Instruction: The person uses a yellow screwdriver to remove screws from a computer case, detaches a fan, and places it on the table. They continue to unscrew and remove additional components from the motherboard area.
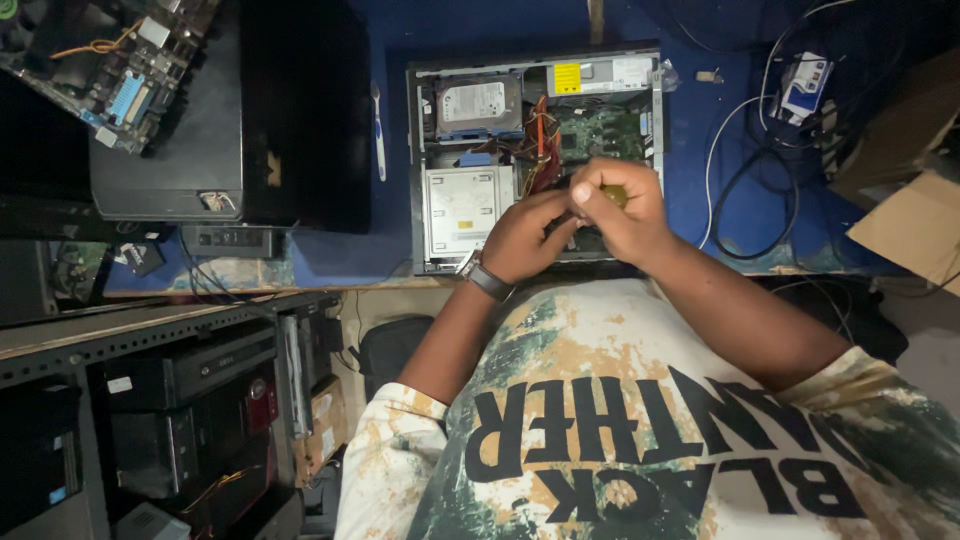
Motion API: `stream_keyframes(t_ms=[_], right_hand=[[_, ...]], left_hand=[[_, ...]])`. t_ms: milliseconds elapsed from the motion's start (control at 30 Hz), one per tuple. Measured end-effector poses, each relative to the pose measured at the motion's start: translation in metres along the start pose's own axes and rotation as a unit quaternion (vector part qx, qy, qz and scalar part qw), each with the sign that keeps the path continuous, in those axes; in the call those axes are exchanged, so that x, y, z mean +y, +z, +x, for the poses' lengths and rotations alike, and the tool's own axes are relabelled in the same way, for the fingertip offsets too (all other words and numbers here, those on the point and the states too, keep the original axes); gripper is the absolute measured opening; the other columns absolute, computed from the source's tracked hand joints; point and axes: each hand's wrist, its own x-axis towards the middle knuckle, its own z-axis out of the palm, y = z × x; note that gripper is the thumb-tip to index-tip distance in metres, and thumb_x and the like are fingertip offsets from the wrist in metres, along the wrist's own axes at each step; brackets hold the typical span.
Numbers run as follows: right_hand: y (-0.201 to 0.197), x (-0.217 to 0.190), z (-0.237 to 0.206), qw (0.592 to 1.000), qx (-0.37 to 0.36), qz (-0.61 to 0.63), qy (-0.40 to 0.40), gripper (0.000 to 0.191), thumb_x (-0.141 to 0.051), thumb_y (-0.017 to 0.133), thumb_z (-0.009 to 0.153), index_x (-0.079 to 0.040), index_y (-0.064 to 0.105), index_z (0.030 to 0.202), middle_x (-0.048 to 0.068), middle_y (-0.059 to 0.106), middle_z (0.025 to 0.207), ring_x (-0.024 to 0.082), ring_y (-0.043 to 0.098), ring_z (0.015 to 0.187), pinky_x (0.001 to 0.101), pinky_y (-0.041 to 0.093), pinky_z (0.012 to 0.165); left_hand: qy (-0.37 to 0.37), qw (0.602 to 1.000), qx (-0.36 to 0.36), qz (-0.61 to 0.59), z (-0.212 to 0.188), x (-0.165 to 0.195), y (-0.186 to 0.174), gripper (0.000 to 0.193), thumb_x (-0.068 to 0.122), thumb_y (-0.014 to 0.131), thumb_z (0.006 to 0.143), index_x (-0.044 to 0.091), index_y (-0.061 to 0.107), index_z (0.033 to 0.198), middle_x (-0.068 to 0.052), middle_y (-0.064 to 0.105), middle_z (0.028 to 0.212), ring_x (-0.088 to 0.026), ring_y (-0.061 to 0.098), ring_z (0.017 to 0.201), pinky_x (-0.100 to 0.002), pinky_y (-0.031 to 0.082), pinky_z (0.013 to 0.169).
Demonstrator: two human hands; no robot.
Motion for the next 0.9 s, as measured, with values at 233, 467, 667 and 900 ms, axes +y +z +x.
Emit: stream_keyframes(t_ms=[233, 467, 667, 900], right_hand=[[-0.001, 0.003, 0.000, 1.000, -0.009, -0.006, 0.002, 0.025, -0.012, 0.056, 0.109, 0.000, 0.058, 0.088, 0.005, 0.060, 0.083, 0.008, 0.051, 0.073, 0.0257, 0.044, 0.067], [-0.001, 0.007, 0.001, 1.000, -0.020, -0.018, 0.006, 0.024, -0.014, 0.058, 0.107, -0.001, 0.057, 0.087, 0.004, 0.059, 0.084, 0.008, 0.051, 0.073, 0.0245, 0.043, 0.065], [0.005, -0.003, -0.001, 0.995, -0.010, -0.099, 0.004, 0.018, -0.015, 0.060, 0.107, -0.002, 0.058, 0.093, 0.002, 0.059, 0.092, 0.008, 0.052, 0.081, 0.0243, 0.043, 0.072], [0.044, -0.004, -0.013, 0.990, 0.063, -0.070, -0.105, 0.027, -0.007, 0.062, 0.105, -0.003, 0.041, 0.123, 0.005, 0.050, 0.113, 0.012, 0.050, 0.101, 0.0295, 0.045, 0.095]], left_hand=[[-0.014, 1.000, 0.009, 0.006, -0.003, -0.008, 0.003, 0.013, 0.013, 0.067, 0.096, 0.007, 0.068, 0.107, -0.015, 0.071, 0.103, -0.036, 0.070, 0.096, -0.041, 0.055, 0.081], [-0.021, 0.999, 0.030, 0.035, -0.008, -0.017, 0.010, 0.015, 0.014, 0.070, 0.095, 0.007, 0.069, 0.108, -0.016, 0.071, 0.100, -0.037, 0.070, 0.093, -0.042, 0.055, 0.077], [-0.028, 0.993, 0.080, 0.080, -0.012, -0.025, 0.016, 0.017, 0.018, 0.076, 0.091, 0.009, 0.070, 0.104, -0.015, 0.073, 0.097, -0.036, 0.071, 0.087, -0.042, 0.057, 0.074], [-0.083, 0.990, 0.095, 0.069, -0.016, -0.028, 0.014, 0.025, 0.015, 0.072, 0.085, 0.007, 0.070, 0.109, -0.015, 0.072, 0.100, -0.036, 0.072, 0.087, -0.041, 0.057, 0.072]])
